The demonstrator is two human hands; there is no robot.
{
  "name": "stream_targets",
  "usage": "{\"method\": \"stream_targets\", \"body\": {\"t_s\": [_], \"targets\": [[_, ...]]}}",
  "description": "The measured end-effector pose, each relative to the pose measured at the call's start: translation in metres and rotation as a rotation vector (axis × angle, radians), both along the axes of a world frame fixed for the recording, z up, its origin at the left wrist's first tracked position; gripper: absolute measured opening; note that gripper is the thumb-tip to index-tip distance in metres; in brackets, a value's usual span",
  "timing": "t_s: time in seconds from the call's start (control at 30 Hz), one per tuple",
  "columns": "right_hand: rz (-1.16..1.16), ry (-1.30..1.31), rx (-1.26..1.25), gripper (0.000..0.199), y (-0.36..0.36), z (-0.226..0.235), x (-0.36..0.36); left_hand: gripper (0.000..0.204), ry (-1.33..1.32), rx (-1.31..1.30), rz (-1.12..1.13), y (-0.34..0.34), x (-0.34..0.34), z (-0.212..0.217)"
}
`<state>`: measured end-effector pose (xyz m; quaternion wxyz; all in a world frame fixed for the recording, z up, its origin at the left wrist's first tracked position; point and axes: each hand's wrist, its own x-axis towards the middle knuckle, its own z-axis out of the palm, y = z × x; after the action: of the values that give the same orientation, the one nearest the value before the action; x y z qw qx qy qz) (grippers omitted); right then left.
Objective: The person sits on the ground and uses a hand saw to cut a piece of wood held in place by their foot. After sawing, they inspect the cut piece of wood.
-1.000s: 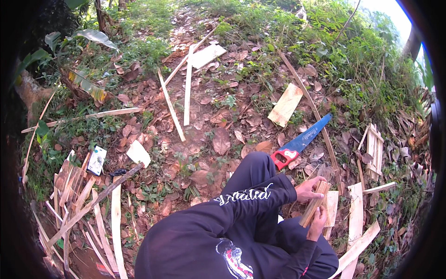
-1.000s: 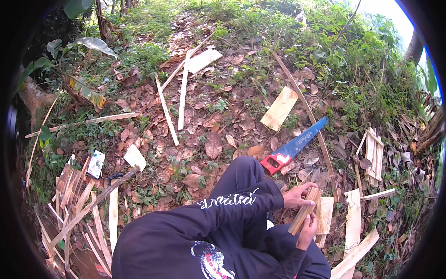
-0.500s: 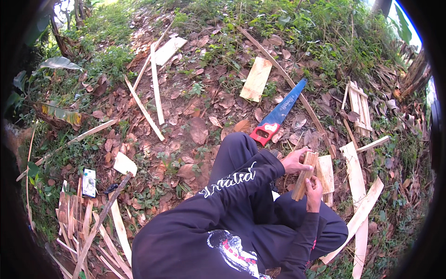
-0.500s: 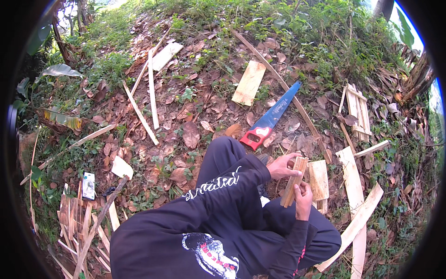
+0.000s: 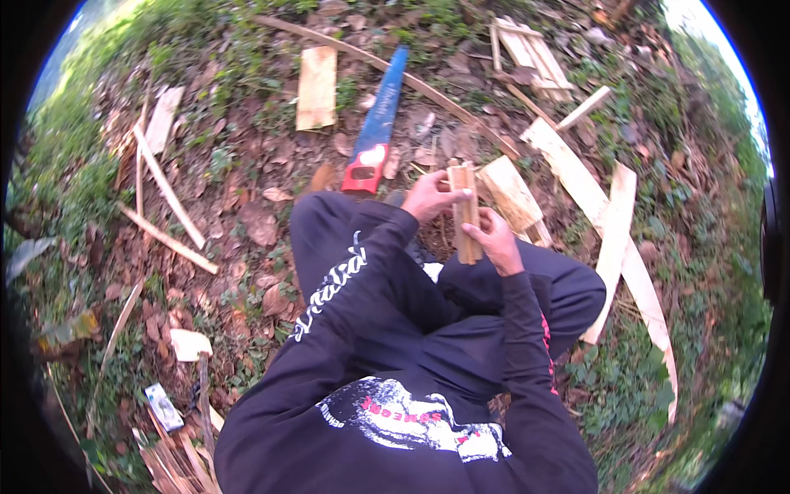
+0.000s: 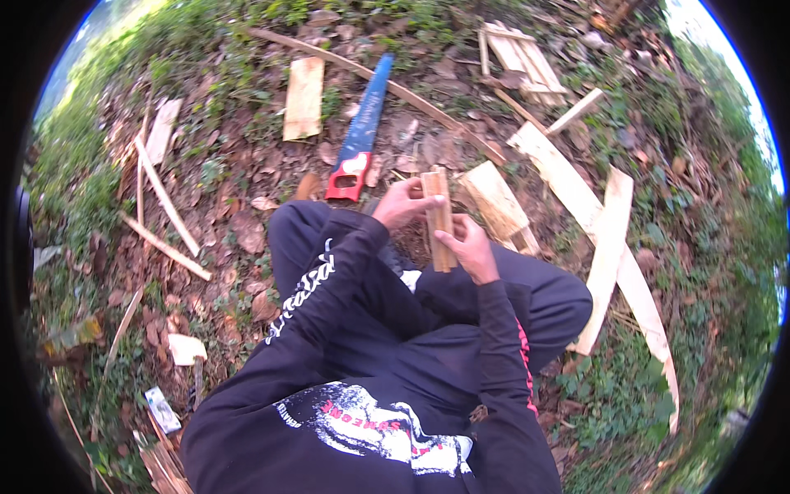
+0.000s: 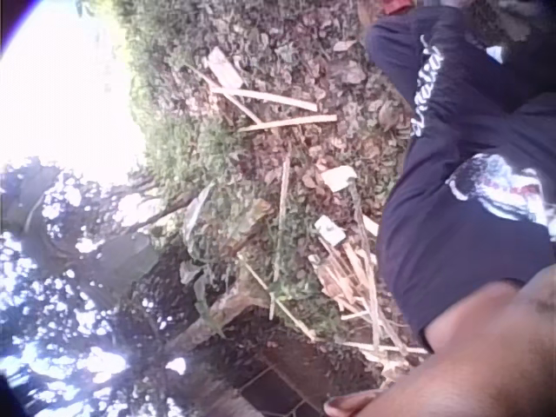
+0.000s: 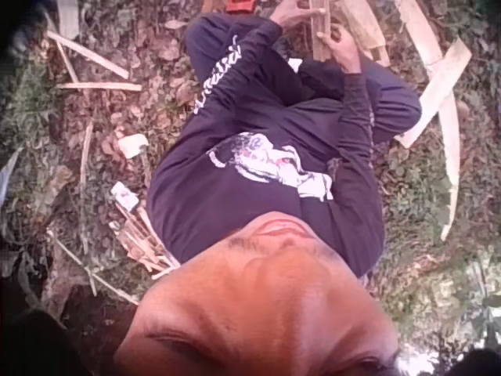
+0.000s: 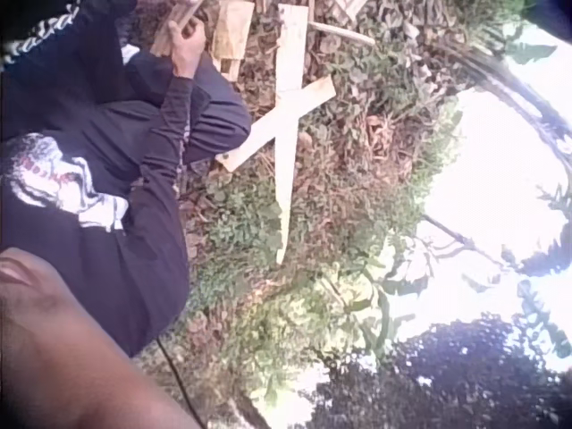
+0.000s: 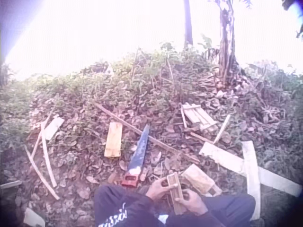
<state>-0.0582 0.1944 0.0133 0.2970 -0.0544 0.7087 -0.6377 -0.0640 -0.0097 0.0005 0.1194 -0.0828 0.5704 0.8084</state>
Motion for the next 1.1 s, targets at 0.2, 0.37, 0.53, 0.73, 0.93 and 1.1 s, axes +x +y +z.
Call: {"method": "stream_targets", "body": {"t_s": [0.2,0.37,0.53,0.73,0.93,1.1], "targets": [[-0.033,-0.037,-0.122,0.047,0.006,-0.004,-0.002,0.054,-0.050,-0.067,-0.040,0.008,-0.004,0.015],[-0.027,-0.052,-0.126,0.050,0.004,0.002,-0.001,0.056,-0.066,-0.042,-0.037,0.003,0.001,0.012],[-0.056,-0.045,-0.080,0.053,0.001,0.003,0.001,0.049,-0.044,0.015,-0.046,0.001,-0.001,0.004],[-0.022,-0.113,-0.110,0.051,-0.001,-0.001,0.002,0.055,-0.106,-0.089,-0.090,0.000,-0.001,0.005],[-0.312,-0.198,-0.210,0.041,0.013,0.001,-0.014,0.118,0.265,-0.308,-0.222,0.010,0.003,0.022],[-0.401,-0.259,-0.292,0.039,0.016,-0.004,-0.021,0.137,0.668,-0.699,-0.370,0.029,0.020,0.016]]}}
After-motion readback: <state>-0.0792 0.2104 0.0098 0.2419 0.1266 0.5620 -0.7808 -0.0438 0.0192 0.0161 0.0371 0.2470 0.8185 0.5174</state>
